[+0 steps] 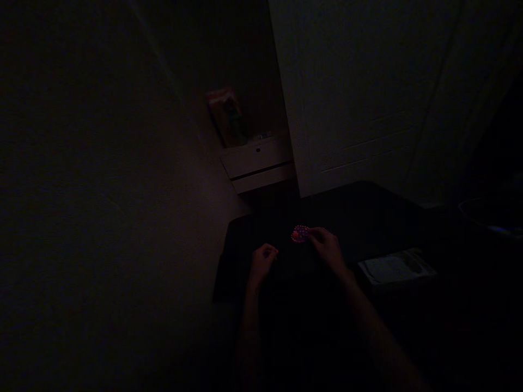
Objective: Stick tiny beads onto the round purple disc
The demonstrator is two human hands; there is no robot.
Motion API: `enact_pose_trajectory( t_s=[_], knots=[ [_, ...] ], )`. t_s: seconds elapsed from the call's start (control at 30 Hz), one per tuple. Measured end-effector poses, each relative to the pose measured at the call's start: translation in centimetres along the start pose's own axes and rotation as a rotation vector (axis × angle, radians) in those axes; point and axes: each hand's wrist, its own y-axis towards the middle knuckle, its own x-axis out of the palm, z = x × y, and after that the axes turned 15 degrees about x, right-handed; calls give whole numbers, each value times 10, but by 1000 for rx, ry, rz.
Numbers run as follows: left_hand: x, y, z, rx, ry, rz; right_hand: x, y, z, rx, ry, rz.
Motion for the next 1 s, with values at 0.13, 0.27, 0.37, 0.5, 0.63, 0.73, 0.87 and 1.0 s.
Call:
enact_pose_trajectory(
  t_s=[0.13, 0.27, 0.37, 0.5, 0.63, 0.73, 0.87, 1.0],
  knots=[
    [1, -9, -6, -10, 3, 5, 10, -12, 5, -24, -92, -43],
    [4, -13, -13, -16, -2, 11, 15, -15, 12, -20, -154, -48],
    [4, -12, -15, 3, -2, 12, 16, -13, 14, -9, -161, -63],
    [0, -12, -12, -3, 3, 17, 17, -14, 11, -26, -182, -75],
    [-6, -7, 0, -9, 0, 16, 13, -13, -4, -47, -219, -75],
    [-9, -4, 6, -14, -7, 14, 11, -11, -12, -50, -216, -73],
    [-11, -5, 6, 0, -2, 11, 12, -12, -11, -30, -227, -69],
    [-9, -9, 1, -1, 9, 13, 15, -14, -6, -29, -221, -82]
  ],
)
